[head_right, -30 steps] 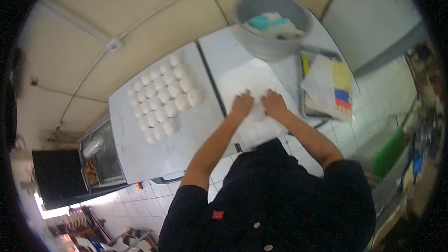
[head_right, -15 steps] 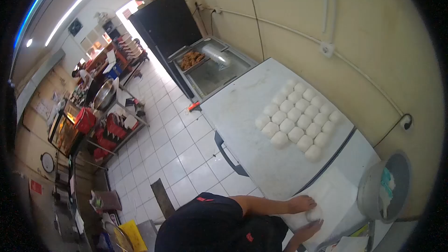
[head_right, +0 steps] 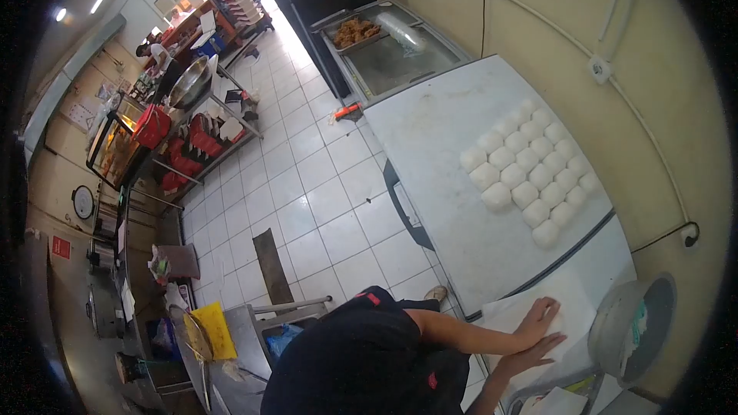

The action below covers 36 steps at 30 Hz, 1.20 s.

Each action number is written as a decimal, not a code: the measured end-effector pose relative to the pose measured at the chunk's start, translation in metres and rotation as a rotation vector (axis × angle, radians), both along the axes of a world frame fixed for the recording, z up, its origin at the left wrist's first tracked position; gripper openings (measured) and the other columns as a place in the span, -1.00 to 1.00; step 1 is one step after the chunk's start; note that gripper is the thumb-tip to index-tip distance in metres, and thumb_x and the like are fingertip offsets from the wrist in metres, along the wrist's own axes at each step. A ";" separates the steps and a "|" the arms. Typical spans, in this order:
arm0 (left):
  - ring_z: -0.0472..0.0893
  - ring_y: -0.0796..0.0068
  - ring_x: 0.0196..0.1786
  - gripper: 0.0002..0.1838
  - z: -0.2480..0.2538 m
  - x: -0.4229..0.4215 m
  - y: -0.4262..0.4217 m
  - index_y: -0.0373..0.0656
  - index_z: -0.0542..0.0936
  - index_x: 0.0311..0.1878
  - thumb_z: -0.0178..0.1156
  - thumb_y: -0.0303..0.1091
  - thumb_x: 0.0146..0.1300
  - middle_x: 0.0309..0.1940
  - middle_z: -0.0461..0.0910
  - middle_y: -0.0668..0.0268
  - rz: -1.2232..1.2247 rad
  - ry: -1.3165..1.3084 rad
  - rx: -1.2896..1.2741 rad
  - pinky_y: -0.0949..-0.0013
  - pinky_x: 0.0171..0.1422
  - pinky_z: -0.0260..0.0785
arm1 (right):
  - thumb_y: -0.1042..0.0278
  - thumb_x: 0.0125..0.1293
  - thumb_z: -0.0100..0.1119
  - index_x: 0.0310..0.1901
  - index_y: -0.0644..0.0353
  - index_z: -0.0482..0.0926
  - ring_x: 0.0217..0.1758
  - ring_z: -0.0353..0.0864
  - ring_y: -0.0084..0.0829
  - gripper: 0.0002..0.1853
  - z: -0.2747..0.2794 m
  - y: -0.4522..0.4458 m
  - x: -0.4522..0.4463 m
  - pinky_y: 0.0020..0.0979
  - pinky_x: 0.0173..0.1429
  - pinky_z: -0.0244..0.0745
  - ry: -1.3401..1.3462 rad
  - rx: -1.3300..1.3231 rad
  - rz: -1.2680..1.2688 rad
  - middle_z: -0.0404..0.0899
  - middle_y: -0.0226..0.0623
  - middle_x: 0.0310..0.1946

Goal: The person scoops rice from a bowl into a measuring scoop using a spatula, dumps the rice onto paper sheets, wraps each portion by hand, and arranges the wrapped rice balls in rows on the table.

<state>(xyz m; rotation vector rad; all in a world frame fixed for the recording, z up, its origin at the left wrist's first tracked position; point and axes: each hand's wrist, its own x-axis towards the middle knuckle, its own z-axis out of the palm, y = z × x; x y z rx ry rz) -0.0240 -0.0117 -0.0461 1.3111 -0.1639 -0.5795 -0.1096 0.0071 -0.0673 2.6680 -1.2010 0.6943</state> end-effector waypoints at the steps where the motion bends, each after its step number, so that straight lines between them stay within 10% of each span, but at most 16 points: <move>1: 0.51 0.00 0.24 -0.58 0.027 0.013 0.002 -0.24 0.51 0.21 0.01 -0.04 0.65 0.14 0.49 -0.06 0.022 -0.008 -0.010 0.17 0.39 0.33 | -0.06 0.66 -0.23 0.73 -0.03 -0.12 0.82 -0.22 -0.34 -0.26 -0.001 -0.015 0.012 0.25 0.71 -0.27 -0.008 -0.080 0.009 -0.17 -0.28 0.77; 7: 0.61 -0.09 0.19 -0.40 0.081 0.078 0.007 -0.29 0.50 0.16 0.12 0.18 0.56 0.07 0.62 -0.13 0.018 0.197 0.052 0.08 0.30 0.41 | -0.05 0.67 -0.18 0.69 0.06 -0.01 0.78 -0.08 -0.26 -0.29 0.021 -0.059 0.069 0.11 0.73 -0.20 -0.214 0.001 0.393 -0.07 -0.18 0.73; 10: 0.65 -0.16 0.14 -0.36 0.043 0.080 -0.010 -0.34 0.50 0.13 0.16 0.20 0.53 -0.03 0.68 -0.17 0.309 -0.051 0.143 0.07 0.25 0.44 | -0.02 0.65 -0.10 0.66 0.15 0.06 0.74 0.01 -0.11 -0.29 0.019 -0.045 0.094 0.04 0.73 -0.09 -0.412 0.280 0.551 0.02 -0.06 0.69; 13: 0.63 -0.03 0.05 -0.37 0.064 0.124 0.042 -0.36 0.49 0.15 0.11 0.18 0.57 -0.04 0.65 -0.11 0.095 0.134 0.085 0.11 0.22 0.44 | 0.12 0.58 -0.02 0.59 0.28 0.19 0.74 0.04 -0.01 -0.33 0.054 -0.006 0.124 -0.01 0.74 -0.06 -0.765 0.662 0.756 0.09 0.05 0.66; 15: 0.61 0.14 -0.02 -0.40 0.075 0.136 0.066 -0.35 0.48 0.11 0.05 0.16 0.62 -0.08 0.61 -0.05 0.116 0.133 0.038 0.20 0.17 0.45 | 0.44 0.37 -0.19 0.59 0.32 0.16 0.75 -0.01 -0.06 -0.29 0.079 0.029 0.141 -0.06 0.75 -0.13 -0.821 0.891 0.612 0.09 0.04 0.66; 21: 0.59 0.15 0.07 -0.39 0.064 0.162 0.104 -0.39 0.44 0.09 -0.05 0.15 0.65 -0.03 0.57 -0.04 -0.082 -0.193 0.280 0.17 0.23 0.42 | 0.50 0.46 -0.27 0.63 0.28 0.04 0.60 0.24 -0.31 -0.31 0.040 0.071 0.155 -0.28 0.60 0.24 -1.133 1.565 0.317 0.21 -0.14 0.55; 27: 0.51 0.03 0.27 -0.34 0.016 0.198 0.108 -0.46 0.32 0.30 -0.06 0.11 0.66 0.19 0.46 -0.16 -0.108 -0.049 0.335 0.12 0.41 0.32 | 0.24 0.46 0.39 0.36 0.32 0.41 0.26 0.60 -0.38 -0.42 0.013 0.043 0.195 -0.30 0.37 0.51 -1.022 1.867 0.098 0.60 -0.21 0.22; 30: 0.45 0.05 0.35 -0.33 -0.003 0.220 0.108 -0.47 0.25 0.39 -0.03 0.06 0.66 0.31 0.36 -0.19 0.085 -0.100 0.389 0.13 0.46 0.29 | 0.24 0.46 0.37 0.34 0.32 0.43 0.22 0.62 -0.38 -0.45 0.012 0.022 0.236 -0.30 0.35 0.53 -0.958 2.068 0.034 0.61 -0.24 0.19; 36: 0.52 0.14 0.30 -0.38 -0.055 0.232 0.127 -0.44 0.33 0.43 0.05 -0.03 0.65 0.31 0.46 -0.11 0.080 0.100 0.217 0.18 0.44 0.35 | 0.03 0.31 0.51 0.21 0.33 0.49 0.17 0.61 -0.30 -0.36 -0.030 0.011 0.317 -0.19 0.21 0.57 -0.847 1.587 -0.233 0.57 -0.09 0.14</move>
